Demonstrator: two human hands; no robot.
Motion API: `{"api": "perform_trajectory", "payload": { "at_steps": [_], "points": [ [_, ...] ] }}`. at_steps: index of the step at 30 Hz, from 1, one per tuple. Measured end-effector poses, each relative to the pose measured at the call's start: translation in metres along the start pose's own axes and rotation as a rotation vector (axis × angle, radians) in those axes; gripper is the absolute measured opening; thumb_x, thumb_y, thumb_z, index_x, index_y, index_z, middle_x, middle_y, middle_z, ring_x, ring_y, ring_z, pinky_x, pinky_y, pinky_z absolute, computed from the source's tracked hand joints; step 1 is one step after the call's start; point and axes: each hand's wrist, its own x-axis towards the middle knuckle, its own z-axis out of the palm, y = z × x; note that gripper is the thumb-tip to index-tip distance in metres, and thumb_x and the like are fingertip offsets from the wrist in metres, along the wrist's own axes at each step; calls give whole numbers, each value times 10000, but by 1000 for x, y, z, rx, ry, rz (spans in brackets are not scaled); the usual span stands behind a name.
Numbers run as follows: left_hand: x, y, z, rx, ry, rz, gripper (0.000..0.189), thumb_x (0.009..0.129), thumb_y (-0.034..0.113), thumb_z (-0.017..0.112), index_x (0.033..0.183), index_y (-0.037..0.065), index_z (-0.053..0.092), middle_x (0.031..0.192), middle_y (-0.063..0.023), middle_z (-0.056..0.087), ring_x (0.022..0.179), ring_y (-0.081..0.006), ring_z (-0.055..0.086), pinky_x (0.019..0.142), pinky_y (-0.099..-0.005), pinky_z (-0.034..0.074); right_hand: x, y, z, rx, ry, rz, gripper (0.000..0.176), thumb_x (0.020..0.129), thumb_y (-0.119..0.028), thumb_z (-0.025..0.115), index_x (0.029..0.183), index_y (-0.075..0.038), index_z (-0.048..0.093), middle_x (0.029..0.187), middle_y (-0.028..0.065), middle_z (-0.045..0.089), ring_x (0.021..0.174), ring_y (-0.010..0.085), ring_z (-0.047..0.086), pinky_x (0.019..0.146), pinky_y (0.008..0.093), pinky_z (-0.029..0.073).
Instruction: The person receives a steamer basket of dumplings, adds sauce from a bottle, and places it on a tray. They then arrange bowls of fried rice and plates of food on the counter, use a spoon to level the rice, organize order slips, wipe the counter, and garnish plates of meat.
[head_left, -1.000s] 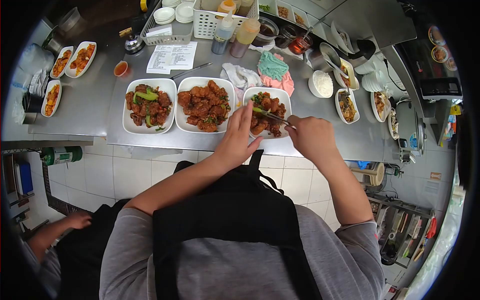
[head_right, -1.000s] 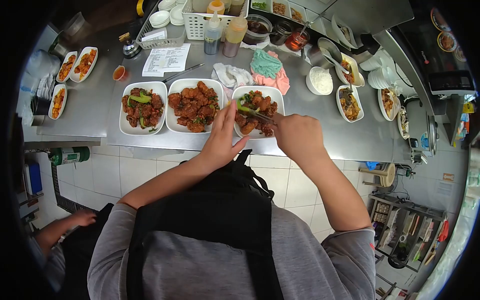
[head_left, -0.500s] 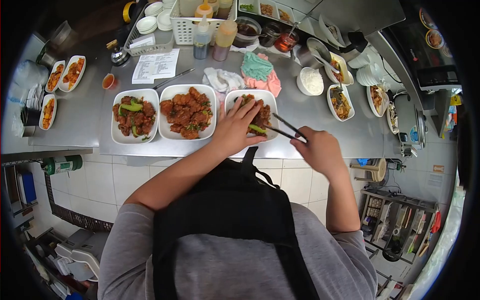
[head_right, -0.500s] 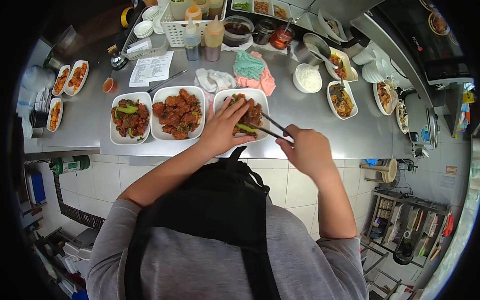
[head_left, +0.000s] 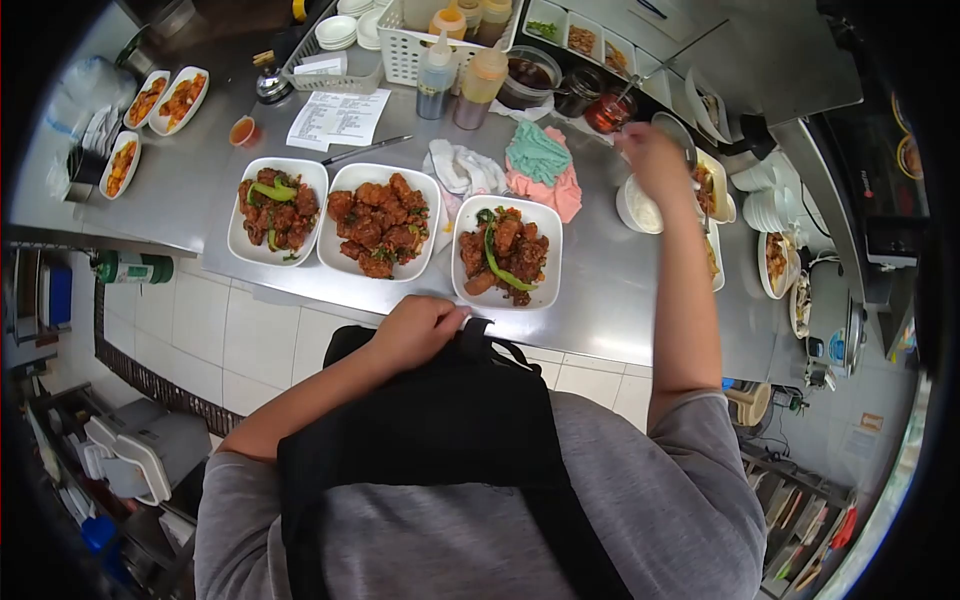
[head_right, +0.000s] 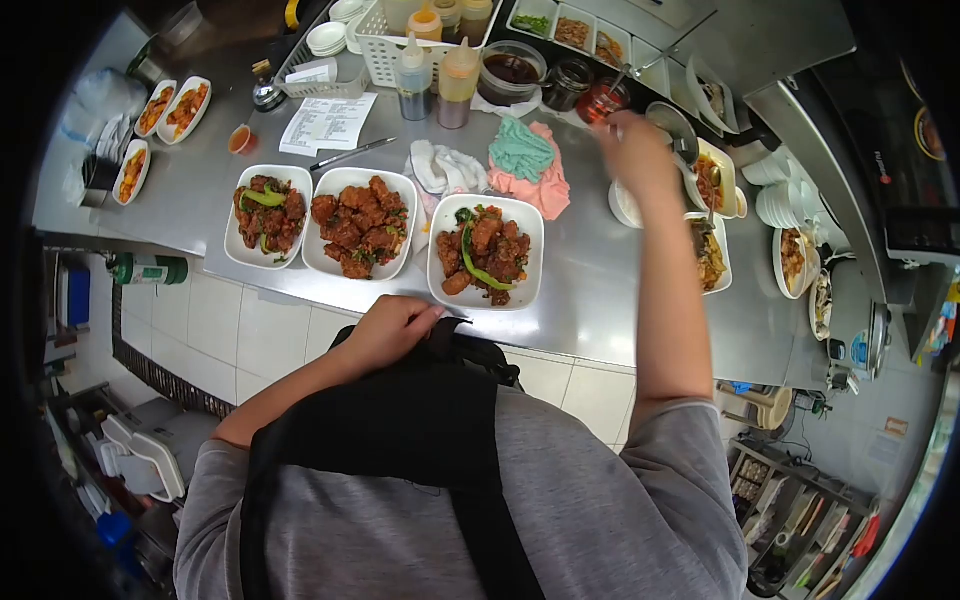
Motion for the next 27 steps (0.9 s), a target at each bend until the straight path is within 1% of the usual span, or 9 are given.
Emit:
{"api": "perform_trajectory", "payload": {
  "at_steps": [3, 5, 7, 11, 17, 19, 22, 24, 27],
  "points": [
    [7, -1, 9, -357, -14, -279, 295, 979, 345, 505, 997, 53, 545, 635, -125, 565, 609, -243, 602, 608, -348, 493, 14, -7, 84, -261, -44, -210, 353, 884, -308, 625, 1112, -39, 648, 978, 175, 679, 887, 334, 645, 797, 391, 501],
    [14, 12, 5, -654, 1, -421, 328, 1002, 342, 463, 1118, 35, 473, 682, -102, 575, 591, -200, 587, 568, -305, 483, 15, -12, 101, 121, 73, -341, 312, 862, -238, 647, 1089, -24, 643, 967, 183, 670, 871, 324, 646, 795, 379, 503],
    [22, 9, 14, -718, 0, -418, 415, 1010, 314, 450, 1282, 16, 351, 760, -98, 587, 599, -170, 577, 559, -310, 494, 9, -7, 85, 163, 173, -345, 242, 888, -191, 635, 1050, -12, 637, 939, 133, 682, 841, 275, 656, 771, 359, 504],
    [30, 6, 24, -743, 172, -307, 456, 1019, 269, 417, 1357, -1, 271, 863, -110, 588, 598, -158, 572, 569, -308, 512, -61, -4, -2, 1199, 190, 23, 204, 966, -168, 555, 1135, -63, 598, 1159, 50, 622, 1048, 176, 593, 879, 334, 482],
    [35, 21, 4, -687, 48, -389, 438, 1023, 228, 382, 1364, -18, 262, 936, -161, 598, 685, -200, 607, 628, -339, 526, -136, -14, -77, 1410, 475, -109, 344, 1011, -294, 449, 1194, -19, 545, 1199, 112, 594, 1119, 216, 563, 1011, 396, 430],
    [46, 14, 5, -634, 91, -355, 424, 1022, 219, 375, 1355, -22, 271, 959, -198, 608, 736, -259, 637, 676, -377, 531, -135, 6, -59, 1104, 410, 195, 260, 1002, -267, 491, 1084, -31, 565, 1075, 86, 620, 1005, 183, 581, 913, 334, 453],
    [61, -10, 27, -395, 419, -91, 411, 1011, 204, 361, 1359, -7, 301, 1067, -350, 582, 973, -506, 577, 854, -510, 441, -121, 5, 7, 355, 2, 159, 210, 945, -219, 574, 1105, -90, 618, 973, 92, 631, 905, 191, 607, 795, 306, 475],
    [62, -6, 24, -403, 376, -131, 414, 1012, 207, 360, 1364, -3, 302, 1069, -349, 584, 977, -494, 583, 852, -511, 444, -112, 6, 58, 283, 63, -395, 213, 872, -169, 606, 1065, -93, 651, 1007, 115, 629, 931, 257, 604, 798, 340, 476],
    [60, -3, 18, -341, 324, -182, 425, 1004, 204, 363, 1374, 5, 301, 965, -319, 624, 867, -456, 627, 790, -501, 477, -102, -10, 71, -204, 2, -778, 242, 765, -76, 637, 1001, -95, 687, 1009, 97, 633, 951, 302, 586, 812, 366, 472]
  ]
}}
